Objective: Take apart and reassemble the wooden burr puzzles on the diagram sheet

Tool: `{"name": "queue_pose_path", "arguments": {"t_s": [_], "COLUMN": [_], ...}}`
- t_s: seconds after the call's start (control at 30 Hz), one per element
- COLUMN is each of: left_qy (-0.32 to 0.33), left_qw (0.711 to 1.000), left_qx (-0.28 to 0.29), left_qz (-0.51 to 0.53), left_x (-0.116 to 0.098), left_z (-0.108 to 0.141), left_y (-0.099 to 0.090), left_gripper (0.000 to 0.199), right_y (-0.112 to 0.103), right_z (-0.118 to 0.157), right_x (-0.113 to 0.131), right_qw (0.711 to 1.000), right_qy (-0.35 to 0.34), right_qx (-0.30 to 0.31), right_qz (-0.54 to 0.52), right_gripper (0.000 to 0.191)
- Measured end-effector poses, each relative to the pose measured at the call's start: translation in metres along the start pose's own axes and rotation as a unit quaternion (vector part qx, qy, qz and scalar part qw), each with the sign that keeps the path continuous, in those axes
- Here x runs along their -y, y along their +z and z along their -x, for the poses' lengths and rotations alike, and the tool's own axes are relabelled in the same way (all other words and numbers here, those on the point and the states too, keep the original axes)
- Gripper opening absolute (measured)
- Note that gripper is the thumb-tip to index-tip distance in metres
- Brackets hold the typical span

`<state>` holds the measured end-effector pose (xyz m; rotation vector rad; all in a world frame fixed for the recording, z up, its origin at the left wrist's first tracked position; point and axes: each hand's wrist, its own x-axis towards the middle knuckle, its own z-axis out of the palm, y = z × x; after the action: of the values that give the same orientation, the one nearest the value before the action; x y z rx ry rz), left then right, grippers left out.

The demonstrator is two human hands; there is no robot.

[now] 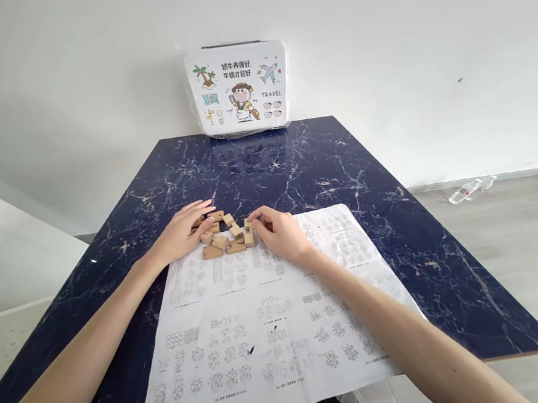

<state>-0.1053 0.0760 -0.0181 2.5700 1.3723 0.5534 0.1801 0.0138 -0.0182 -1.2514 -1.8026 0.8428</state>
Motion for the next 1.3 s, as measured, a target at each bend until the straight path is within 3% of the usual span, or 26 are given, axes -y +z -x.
{"name": "queue_pose_path", "arguments": {"t_s": [0.3,0.63,1.1,1.3], "left_qy": [0.022,-0.053,-0.104,-0.095], "left_qw": [0.997,0.991,0.973,0.967], "left_qx": [-0.074,-0.06,-0.083,-0.095], "left_qz": [-0.023,-0.106,-0.189,-0.214], "left_x": [-0.006,-0.015,-0.027,-0.025], "left_z": [0.001,0.002,0.006,0.005], "left_y": [0.001,0.001,-0.002,0.0], "left_gripper": [0.035,0.036,0.042,0.042], "right_y": [0.0,0.001,0.002,0.002], "right_z": [0.001,0.0,0.0,0.0], "right_x": [-0.002,-0.009,-0.009,-0.009], "right_qw": [1.0,1.0,1.0,0.999], "right_qy": [-0.003,-0.016,-0.016,-0.016], "right_qx": [0.011,0.016,0.014,0.017], "right_qz": [0.007,-0.005,-0.017,-0.022], "right_gripper": [0.024,0.024,0.019,0.019]}}
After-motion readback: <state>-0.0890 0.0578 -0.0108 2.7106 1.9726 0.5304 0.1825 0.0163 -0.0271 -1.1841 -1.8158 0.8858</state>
